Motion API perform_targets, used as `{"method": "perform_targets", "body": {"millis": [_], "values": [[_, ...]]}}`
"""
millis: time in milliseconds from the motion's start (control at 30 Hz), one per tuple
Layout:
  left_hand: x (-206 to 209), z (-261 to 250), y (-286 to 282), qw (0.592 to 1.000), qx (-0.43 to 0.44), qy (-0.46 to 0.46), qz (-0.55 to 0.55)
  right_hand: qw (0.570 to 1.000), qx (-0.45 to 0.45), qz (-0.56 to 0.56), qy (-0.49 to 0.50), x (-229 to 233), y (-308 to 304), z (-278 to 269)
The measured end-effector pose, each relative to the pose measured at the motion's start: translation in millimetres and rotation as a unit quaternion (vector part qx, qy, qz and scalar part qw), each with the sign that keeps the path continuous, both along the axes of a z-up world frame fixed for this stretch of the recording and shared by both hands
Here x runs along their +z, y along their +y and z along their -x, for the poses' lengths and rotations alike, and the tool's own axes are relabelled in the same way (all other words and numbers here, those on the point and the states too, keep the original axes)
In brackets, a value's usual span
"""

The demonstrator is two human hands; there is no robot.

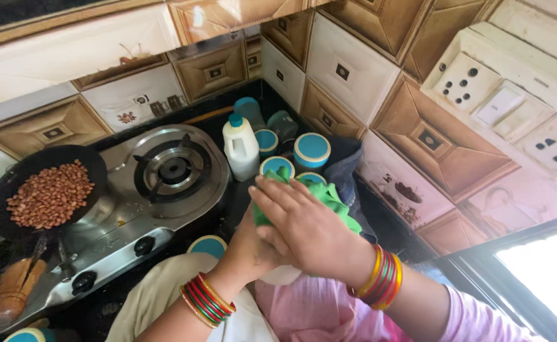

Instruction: The person opens the blue lid of a plastic storage container, pours the beans inside into a pan and a bowl on the counter, then wipes the empty container and its lid with a cloth and presses the lid back on. Other similar sealed containers sit on the counter around the stove.

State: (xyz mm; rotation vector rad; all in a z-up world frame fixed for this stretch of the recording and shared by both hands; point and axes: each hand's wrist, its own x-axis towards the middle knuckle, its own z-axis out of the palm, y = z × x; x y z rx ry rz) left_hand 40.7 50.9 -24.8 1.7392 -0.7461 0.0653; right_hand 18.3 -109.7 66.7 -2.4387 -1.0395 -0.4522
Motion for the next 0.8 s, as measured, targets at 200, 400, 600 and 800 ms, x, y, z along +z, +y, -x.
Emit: {"method": "perform_targets", "body": {"millis": [200, 400, 600, 800], "values": [[16, 17, -8, 0.996, 0.061, -0.054, -0.031, 0.977, 0.033, -0.036, 0.206, -50, -16, -69], [18, 13, -16, 0.983, 0.171, 0.064, -0.017, 0.905, -0.051, -0.031, 0.421, -105, -44, -150], [28, 1, -11, 0.944, 0.22, 0.129, 0.21, 0.594, -0.055, -0.614, 0.516, -117, -28, -79], [80, -8, -9, 0.894, 0.23, 0.041, 0.383, 0.945, -0.1, -0.308, 0.056, -10, -8, -19]]}}
